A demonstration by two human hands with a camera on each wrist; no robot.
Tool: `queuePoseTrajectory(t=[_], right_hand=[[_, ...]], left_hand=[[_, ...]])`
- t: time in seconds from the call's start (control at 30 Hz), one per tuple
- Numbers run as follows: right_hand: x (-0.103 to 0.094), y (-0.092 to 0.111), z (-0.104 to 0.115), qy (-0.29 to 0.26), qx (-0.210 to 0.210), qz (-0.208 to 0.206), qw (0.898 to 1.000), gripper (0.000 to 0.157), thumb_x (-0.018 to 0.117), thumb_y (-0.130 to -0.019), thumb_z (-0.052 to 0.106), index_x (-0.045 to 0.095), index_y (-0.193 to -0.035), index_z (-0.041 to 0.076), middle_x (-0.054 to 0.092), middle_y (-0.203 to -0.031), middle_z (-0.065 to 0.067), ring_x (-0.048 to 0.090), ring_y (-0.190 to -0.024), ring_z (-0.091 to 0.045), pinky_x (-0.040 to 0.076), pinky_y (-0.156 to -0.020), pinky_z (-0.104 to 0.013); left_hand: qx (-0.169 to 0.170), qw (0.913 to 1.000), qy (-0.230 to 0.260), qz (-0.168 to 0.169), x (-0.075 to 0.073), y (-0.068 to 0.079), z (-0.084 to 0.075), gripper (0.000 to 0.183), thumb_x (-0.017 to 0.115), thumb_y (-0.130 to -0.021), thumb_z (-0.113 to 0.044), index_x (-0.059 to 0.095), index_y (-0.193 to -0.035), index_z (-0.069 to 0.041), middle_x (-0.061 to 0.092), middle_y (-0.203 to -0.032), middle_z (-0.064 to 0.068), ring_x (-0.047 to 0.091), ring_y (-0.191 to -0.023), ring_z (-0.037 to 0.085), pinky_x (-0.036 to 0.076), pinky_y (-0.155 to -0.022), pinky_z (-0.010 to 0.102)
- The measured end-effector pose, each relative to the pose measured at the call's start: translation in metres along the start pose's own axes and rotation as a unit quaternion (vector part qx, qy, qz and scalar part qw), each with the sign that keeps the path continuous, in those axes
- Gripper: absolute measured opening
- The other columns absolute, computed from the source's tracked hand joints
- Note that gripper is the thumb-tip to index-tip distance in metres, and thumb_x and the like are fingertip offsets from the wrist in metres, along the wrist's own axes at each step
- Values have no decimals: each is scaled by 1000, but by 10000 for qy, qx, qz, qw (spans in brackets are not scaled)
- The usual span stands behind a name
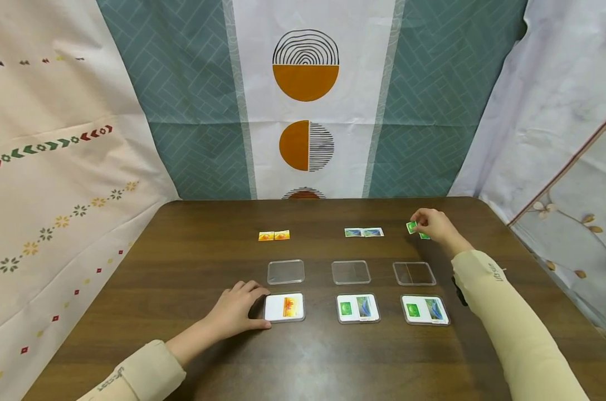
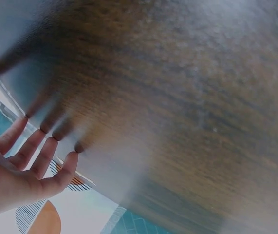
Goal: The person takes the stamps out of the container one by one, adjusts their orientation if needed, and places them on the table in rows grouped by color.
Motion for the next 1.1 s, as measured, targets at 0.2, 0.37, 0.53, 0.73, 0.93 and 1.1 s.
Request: queuePoseTrajectory(t=[0.2,0.37,0.53,0.73,0.93,1.1], right_hand=[[7,-6,-8,240,209,156,9994,17,65,-83,1,59,-98,-6,60,-72,-12,54,-63,-18,40,-57,-29],[8,-6,-9,438,297,154,9985,18,64,-84,2,59,-99,-7,58,-74,-13,53,-67,-22,40,-60,-32],[10,-6,-13,398,404,165,9983,21,65,-83,2,58,-101,-8,62,-77,-17,56,-68,-24,42,-60,-34],[15,-7,-17,393,547,128,9976,23,66,-82,3,59,-101,-8,63,-82,-21,59,-72,-29,44,-65,-41],[17,-9,-19,547,793,128,9953,24,66,-83,6,58,-102,-9,64,-88,-24,60,-74,-33,45,-66,-44],[18,-11,-21,799,950,148,9922,25,67,-83,6,57,-101,-8,63,-94,-27,60,-80,-38,46,-71,-49]], left_hand=[[-3,10000,-5,-31,0,0,0,63,80,-65,-49,64,-114,-12,61,-105,3,55,-95,24,48,-71,48],[-42,10000,38,1,0,1,0,63,80,-65,-49,64,-113,-12,61,-105,2,55,-96,24,47,-72,48],[-76,9999,58,51,1,0,0,63,80,-65,-50,64,-114,-12,61,-105,3,55,-97,25,47,-73,48],[-124,9999,49,85,0,-1,1,65,80,-65,-51,64,-114,-12,61,-106,4,55,-96,25,47,-73,48],[-129,9998,35,116,0,-1,1,64,80,-65,-51,64,-114,-12,61,-106,3,55,-97,24,47,-73,48],[-112,9999,58,94,-1,-1,0,63,80,-66,-50,64,-114,-13,61,-106,4,55,-97,24,47,-73,48]])
Point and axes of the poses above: each hand's wrist, its own y-axis away from the middle knuckle, its own x-axis out of the palm, z = x × y, the point moved 5 cm from there along -y, towards the middle knuckle
